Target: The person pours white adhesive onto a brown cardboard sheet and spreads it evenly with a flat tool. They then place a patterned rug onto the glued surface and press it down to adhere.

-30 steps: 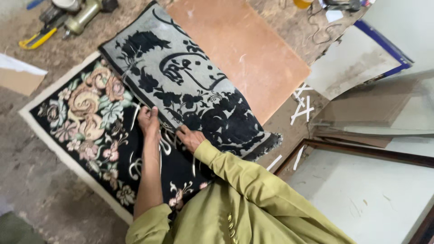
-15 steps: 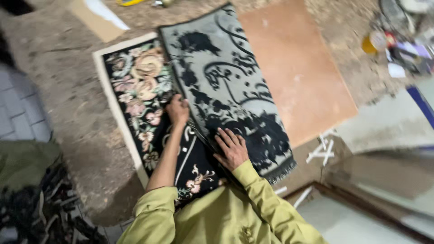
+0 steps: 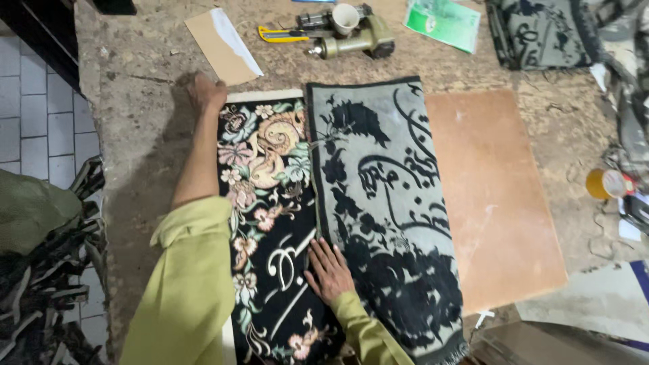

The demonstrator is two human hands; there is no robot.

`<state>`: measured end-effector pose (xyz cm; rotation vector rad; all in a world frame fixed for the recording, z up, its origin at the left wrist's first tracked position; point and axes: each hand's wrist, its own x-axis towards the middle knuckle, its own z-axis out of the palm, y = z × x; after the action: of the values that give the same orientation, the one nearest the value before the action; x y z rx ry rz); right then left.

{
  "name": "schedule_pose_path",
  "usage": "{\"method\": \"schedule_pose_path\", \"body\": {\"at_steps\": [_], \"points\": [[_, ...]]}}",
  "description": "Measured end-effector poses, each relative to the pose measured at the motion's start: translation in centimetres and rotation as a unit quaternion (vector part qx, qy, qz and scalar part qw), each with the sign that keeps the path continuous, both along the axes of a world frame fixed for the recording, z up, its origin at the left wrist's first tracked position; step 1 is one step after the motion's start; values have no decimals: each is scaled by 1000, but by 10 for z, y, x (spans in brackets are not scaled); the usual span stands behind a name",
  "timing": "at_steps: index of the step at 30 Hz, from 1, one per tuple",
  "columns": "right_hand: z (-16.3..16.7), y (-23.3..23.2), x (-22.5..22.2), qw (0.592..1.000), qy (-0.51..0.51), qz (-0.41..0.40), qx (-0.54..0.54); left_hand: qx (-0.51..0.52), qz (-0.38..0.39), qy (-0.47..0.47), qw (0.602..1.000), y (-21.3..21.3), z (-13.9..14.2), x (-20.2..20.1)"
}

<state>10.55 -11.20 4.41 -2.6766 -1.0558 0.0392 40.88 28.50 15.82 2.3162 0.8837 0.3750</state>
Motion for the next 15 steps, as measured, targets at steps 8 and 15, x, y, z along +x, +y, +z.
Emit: {"method": "schedule_pose_path", "body": {"at_steps": [8,15], "points": [[2,-7,-4,1000,18,-1,3,-45,94,183,978,-3,1,60],[-2,-10,-10,997,72,-1,-25,-54,132,273,952,3,-16,94]]}}
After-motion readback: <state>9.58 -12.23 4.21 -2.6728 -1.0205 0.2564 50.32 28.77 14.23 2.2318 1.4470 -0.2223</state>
